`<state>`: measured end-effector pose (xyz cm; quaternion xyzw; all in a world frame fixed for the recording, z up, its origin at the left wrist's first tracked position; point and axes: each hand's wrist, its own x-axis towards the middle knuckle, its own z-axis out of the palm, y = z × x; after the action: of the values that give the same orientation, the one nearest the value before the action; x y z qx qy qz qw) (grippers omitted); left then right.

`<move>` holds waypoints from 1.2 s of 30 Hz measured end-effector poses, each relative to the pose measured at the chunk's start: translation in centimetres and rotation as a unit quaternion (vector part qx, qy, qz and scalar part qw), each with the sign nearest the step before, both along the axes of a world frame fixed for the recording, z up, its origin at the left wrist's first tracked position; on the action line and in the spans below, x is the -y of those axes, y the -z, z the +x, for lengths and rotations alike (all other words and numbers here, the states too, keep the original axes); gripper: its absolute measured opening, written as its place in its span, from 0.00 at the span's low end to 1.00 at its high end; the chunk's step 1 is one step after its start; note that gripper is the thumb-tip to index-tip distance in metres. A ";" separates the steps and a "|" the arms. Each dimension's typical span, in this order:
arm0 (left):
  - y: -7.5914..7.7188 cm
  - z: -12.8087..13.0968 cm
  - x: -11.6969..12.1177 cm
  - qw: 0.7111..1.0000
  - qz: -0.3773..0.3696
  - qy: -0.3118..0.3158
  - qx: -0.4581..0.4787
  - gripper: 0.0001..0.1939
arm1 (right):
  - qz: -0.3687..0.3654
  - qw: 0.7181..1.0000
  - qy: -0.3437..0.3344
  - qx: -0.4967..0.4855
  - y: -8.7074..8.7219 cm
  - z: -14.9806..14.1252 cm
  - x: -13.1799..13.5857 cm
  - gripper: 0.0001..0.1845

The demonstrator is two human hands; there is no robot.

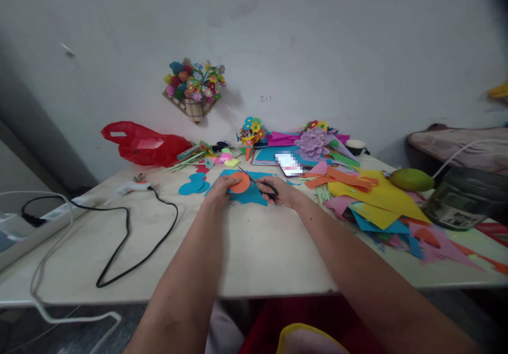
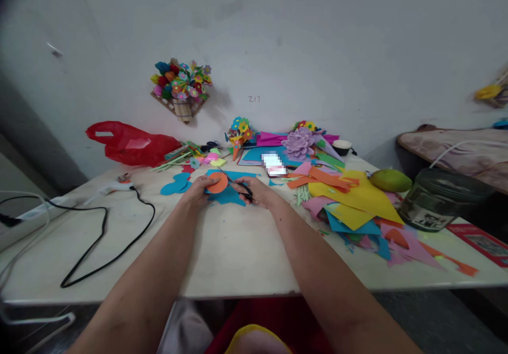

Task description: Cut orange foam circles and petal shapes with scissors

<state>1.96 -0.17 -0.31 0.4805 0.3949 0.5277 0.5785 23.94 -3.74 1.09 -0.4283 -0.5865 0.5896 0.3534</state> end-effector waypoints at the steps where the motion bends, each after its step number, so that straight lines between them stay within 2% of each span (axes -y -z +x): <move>1: 0.1 0.0 0.0 1.000 0.001 0.002 0.001 0.11 | -0.012 1.000 0.005 0.000 0.0 0.0 0.0 0.12; 14: 0.7 -0.1 -0.5 0.999 0.006 0.022 -0.022 0.11 | -0.017 1.000 0.015 -0.012 0.3 0.0 0.1 0.13; 26: 0.5 -0.4 -0.1 1.000 -0.020 0.013 -0.010 0.12 | -0.045 0.998 0.042 0.004 -1.2 -0.3 1.1 0.08; 32: 0.7 -0.7 -0.2 1.000 -0.013 0.013 -0.004 0.14 | -0.032 0.999 0.023 0.007 -0.7 0.0 0.7 0.10; 36: 0.8 -1.0 -0.4 0.999 -0.001 0.027 -0.022 0.12 | -0.006 1.000 0.002 -0.002 -0.2 0.3 0.1 0.14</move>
<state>0.92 0.23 -1.09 0.5022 0.3951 0.5006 0.5840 24.22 -3.88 1.27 -0.4307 -0.5810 0.5934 0.3533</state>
